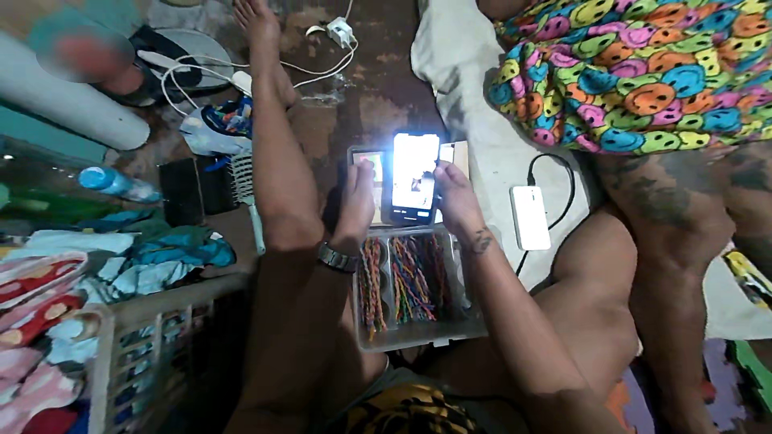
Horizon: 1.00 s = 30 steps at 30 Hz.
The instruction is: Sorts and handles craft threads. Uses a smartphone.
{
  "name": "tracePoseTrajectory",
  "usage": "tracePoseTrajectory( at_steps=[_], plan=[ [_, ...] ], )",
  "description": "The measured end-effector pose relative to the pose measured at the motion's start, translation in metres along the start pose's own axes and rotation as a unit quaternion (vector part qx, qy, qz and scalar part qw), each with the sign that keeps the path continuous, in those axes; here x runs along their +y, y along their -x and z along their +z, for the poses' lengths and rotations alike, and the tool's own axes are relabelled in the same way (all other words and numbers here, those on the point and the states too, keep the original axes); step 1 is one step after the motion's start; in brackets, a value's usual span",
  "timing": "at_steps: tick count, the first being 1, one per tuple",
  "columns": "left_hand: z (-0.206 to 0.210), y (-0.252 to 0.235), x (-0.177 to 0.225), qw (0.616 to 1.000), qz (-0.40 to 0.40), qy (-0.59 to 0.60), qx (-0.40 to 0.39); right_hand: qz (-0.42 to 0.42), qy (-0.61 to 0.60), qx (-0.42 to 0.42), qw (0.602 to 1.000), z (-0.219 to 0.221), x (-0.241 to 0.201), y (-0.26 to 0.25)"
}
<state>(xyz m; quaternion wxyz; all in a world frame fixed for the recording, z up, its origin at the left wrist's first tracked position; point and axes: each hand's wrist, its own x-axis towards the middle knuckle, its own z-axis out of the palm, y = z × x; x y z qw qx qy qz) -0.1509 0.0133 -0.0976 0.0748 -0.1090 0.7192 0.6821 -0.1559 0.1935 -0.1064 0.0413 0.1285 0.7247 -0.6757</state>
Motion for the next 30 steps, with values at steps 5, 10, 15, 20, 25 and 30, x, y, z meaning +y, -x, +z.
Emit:
tracePoseTrajectory(
  at_steps=[5, 10, 15, 20, 25, 30],
  plan=[
    [0.015, 0.023, 0.017, 0.958, -0.094, 0.127, -0.241, 0.034, -0.161, -0.008, 0.986, -0.018, -0.037, 0.035],
    [0.029, 0.043, 0.029, 0.939, -0.110, 0.206, -0.253, -0.037, -0.092, -0.114, 0.988, -0.032, -0.033, 0.059],
    [0.028, 0.058, 0.037, 0.923, -0.032, 0.235, -0.302, -0.108, -0.063, -0.110, 0.986, -0.037, -0.037, 0.075],
    [0.027, 0.065, 0.035, 0.909, 0.050, 0.226, -0.345, -0.137, -0.149, -0.181, 0.962, -0.050, -0.040, 0.085],
    [0.025, 0.076, 0.052, 0.916, 0.049, 0.216, -0.335, -0.076, -0.266, -0.284, 0.918, -0.062, -0.047, 0.097],
    [0.010, 0.084, 0.049, 0.910, 0.033, 0.185, -0.370, -0.091, -0.223, -0.360, 0.901, -0.072, -0.049, 0.101]
  ],
)
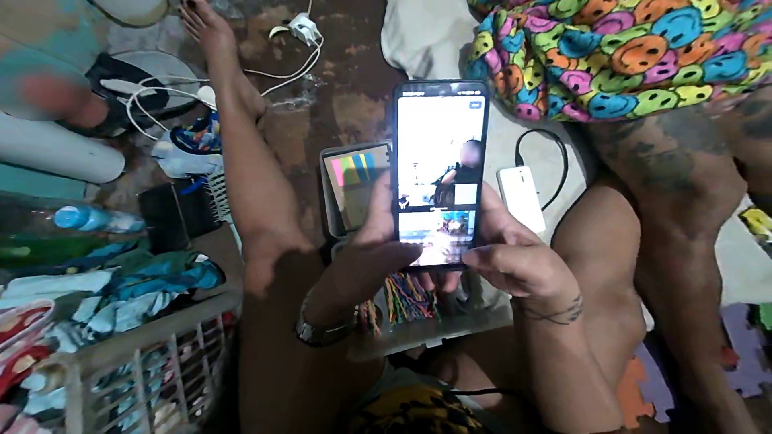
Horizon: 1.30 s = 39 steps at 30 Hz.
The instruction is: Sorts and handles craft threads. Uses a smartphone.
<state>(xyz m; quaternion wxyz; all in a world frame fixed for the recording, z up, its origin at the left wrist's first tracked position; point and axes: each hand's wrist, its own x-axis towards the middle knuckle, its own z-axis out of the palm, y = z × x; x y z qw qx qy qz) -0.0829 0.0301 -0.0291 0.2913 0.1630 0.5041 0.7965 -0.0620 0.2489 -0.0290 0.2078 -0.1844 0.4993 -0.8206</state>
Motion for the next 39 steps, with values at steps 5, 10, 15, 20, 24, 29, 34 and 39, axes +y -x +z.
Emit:
tracePoseTrajectory(
  at_steps=[5, 10, 15, 20, 24, 29, 34, 39],
  plan=[
    [-0.002, 0.004, -0.003, 0.999, 0.021, 0.018, -0.018, -0.012, -0.078, 0.014, 0.997, 0.007, 0.008, 0.000],
    [0.001, 0.005, -0.005, 0.999, 0.036, 0.017, -0.025, -0.003, -0.056, 0.066, 0.996, 0.014, 0.009, -0.003],
    [0.004, 0.008, -0.004, 0.999, 0.045, 0.012, -0.007, -0.022, -0.029, 0.000, 0.999, 0.005, 0.012, 0.000],
    [0.000, 0.006, -0.007, 0.997, 0.061, 0.015, -0.039, -0.027, -0.037, 0.009, 0.999, 0.008, 0.011, -0.001],
    [0.000, 0.003, -0.008, 0.997, 0.059, 0.026, -0.047, -0.018, -0.025, 0.071, 0.997, 0.017, 0.011, -0.004],
    [0.007, 0.001, -0.006, 0.996, 0.083, -0.009, -0.018, -0.032, -0.036, 0.027, 0.998, 0.012, 0.012, -0.001],
    [0.007, -0.001, -0.007, 0.995, 0.095, -0.021, -0.021, -0.032, -0.024, 0.026, 0.999, 0.011, 0.012, 0.000],
    [0.007, 0.001, -0.008, 0.994, 0.095, -0.056, -0.020, -0.042, 0.033, 0.092, 0.994, 0.021, 0.012, -0.004]
  ],
)
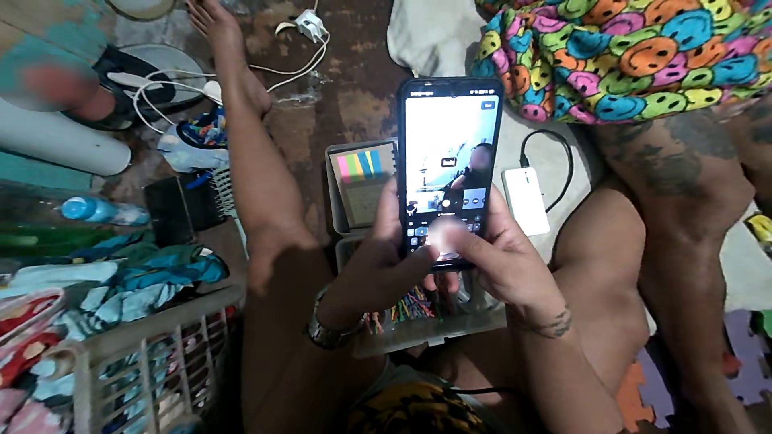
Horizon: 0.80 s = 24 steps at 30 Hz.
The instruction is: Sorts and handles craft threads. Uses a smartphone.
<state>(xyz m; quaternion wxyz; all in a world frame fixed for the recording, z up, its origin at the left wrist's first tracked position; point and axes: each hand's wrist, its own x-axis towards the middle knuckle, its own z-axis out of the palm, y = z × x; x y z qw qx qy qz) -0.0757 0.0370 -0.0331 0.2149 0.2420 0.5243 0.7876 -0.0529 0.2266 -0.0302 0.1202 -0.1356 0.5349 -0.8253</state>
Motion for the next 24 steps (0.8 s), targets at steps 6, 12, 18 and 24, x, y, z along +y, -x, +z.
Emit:
tracePoseTrajectory(
  at_steps=[6, 12, 18, 24],
  plan=[
    [0.000, 0.001, 0.000, 1.000, 0.007, 0.025, 0.000, -0.001, -0.048, -0.055, 0.997, -0.008, -0.002, 0.002],
    [0.004, 0.004, 0.004, 1.000, -0.005, -0.017, 0.018, -0.021, 0.025, -0.050, 0.998, -0.006, -0.001, 0.002],
    [0.001, 0.003, 0.001, 1.000, 0.003, 0.023, 0.004, -0.015, 0.006, -0.080, 0.997, -0.011, -0.001, 0.003],
    [-0.001, 0.003, -0.001, 1.000, 0.022, 0.009, 0.009, -0.004, -0.092, -0.097, 0.991, -0.013, 0.000, 0.002]
  ],
)
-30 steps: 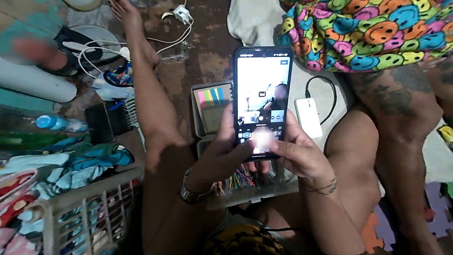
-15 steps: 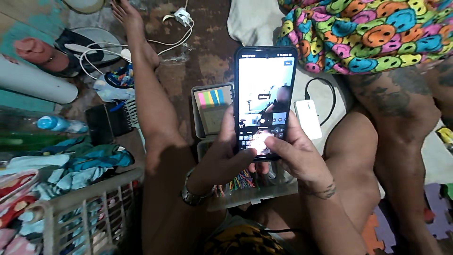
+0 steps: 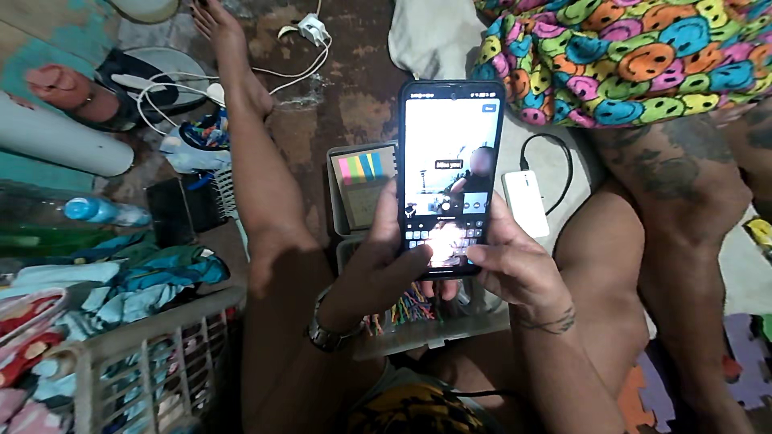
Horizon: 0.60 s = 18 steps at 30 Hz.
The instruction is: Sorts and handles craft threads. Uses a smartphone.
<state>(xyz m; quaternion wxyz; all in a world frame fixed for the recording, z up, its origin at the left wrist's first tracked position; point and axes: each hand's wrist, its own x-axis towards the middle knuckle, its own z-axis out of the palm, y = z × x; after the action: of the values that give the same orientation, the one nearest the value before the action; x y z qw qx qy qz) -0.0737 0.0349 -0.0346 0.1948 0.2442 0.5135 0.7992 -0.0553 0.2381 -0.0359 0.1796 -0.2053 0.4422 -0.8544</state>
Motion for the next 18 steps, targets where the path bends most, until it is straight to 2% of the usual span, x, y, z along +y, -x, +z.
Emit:
tracePoseTrajectory(
  at_steps=[5, 8, 12, 18],
  plan=[
    [0.0007, 0.0004, 0.0002, 1.000, -0.007, 0.018, -0.005, 0.001, 0.030, 0.023, 0.999, 0.0026, 0.0004, -0.0016],
    [0.0007, 0.0012, 0.0010, 1.000, -0.012, 0.001, -0.003, 0.002, 0.081, 0.006, 0.997, 0.0011, 0.0013, -0.0002],
    [0.0000, 0.0020, 0.0009, 1.000, -0.011, -0.021, 0.005, 0.001, 0.047, 0.001, 0.999, 0.0000, 0.0025, -0.0012],
    [0.0013, -0.0003, 0.0027, 1.000, -0.018, 0.005, 0.007, 0.003, 0.038, 0.015, 0.999, 0.0014, 0.0019, -0.0003]
  ],
)
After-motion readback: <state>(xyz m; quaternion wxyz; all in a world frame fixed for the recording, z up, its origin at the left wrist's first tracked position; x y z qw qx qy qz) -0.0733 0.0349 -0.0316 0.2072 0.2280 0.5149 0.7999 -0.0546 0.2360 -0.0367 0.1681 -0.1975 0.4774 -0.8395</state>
